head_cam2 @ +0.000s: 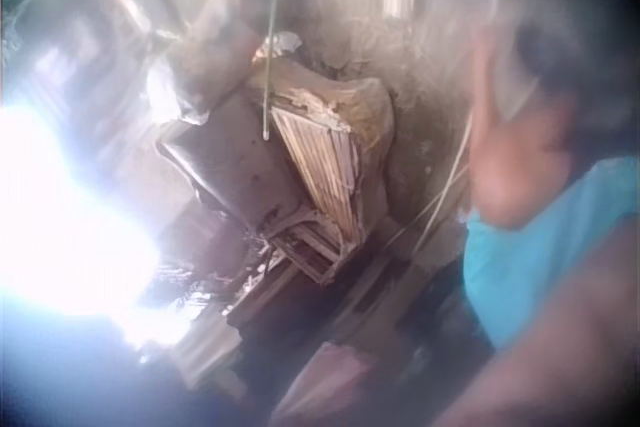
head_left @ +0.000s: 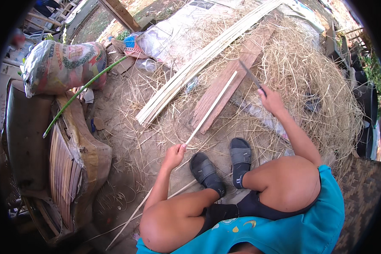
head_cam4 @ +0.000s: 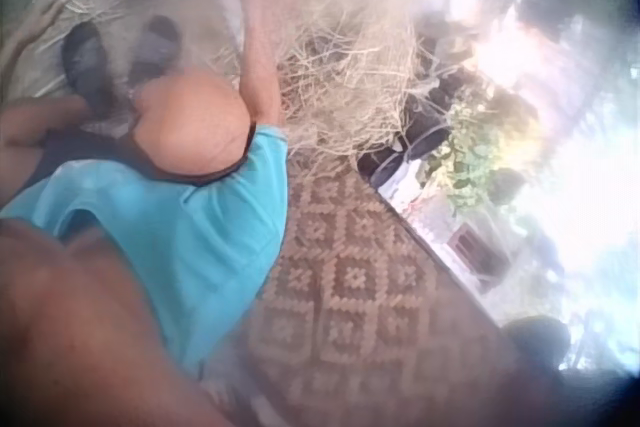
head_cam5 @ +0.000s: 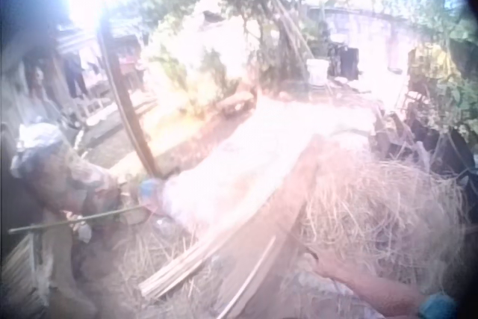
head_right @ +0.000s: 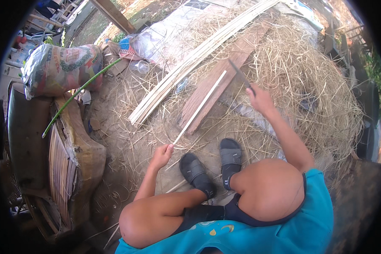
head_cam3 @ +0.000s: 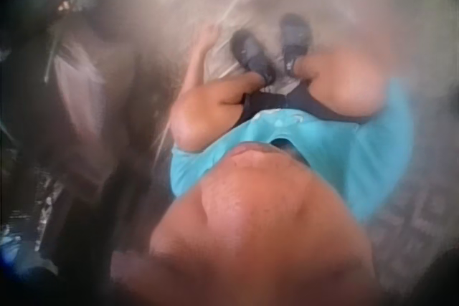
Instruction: The person sits on the ground and uses a knife to split long bamboo strips into thinner pieces. They repeatedly position each strip on a wooden block and shave it with the knife, collecting the finished pieces.
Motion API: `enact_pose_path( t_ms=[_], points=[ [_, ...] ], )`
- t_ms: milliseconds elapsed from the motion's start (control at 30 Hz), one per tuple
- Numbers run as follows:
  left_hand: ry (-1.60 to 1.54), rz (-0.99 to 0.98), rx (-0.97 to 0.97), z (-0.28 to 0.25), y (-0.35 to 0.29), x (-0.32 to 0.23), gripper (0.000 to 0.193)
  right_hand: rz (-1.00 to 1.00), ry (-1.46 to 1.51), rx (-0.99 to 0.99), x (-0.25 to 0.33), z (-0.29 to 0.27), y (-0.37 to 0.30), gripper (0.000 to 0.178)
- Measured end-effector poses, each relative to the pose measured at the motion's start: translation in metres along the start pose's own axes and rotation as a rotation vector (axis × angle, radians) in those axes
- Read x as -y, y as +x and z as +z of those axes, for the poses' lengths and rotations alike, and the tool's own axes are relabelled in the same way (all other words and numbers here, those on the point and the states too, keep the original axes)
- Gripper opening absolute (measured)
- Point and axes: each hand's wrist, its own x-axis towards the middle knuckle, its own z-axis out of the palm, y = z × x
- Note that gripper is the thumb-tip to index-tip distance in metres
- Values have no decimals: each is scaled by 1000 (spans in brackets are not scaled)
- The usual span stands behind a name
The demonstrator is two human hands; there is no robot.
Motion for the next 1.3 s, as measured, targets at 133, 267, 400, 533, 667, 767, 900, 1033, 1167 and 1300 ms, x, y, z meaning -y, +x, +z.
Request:
enact_pose_path(
  t_ms=[133, 267, 400, 533, 667, 767, 900, 1033, 1167, 1300],
  points=[
    [434, 227, -84, 17, 11, -66, 32, -507, -183, 79, 10, 99, -62, 50],
    [555, 106, -51, 10, -11, -59, 35, -547, -338, 160, 14, 94, -47, 49],
    [539, 159, -11, 23, -6, -62, 35, -23, -213, -409, -98, -4, 47, 46],
    [131, 32, 114, 26, 15, -42, 43, -118, -104, -62, -6, 19, -3, 46],
    [23, 1, 137, 24, 20, -36, 46, -497, -118, 448, 59, 108, -102, 50],
    [178, 14, 77, 10, -15, -17, 44, -699, -189, 373, 62, 125, -103, 48],
    [117, -1, 80, 8, -28, -23, 45, -350, -110, -52, 1, 50, -10, 41],
    [62, -165, 210, -9, -6, -16, 43, -159, -124, -141, -15, 10, 21, 41],
    [163, 106, -113, 18, 7, -59, 38, -343, -41, 36, 21, 78, -59, 49],
    [568, 220, -125, 15, 6, -41, 37, -582, -96, 397, 63, 140, -139, 52]
  ],
)
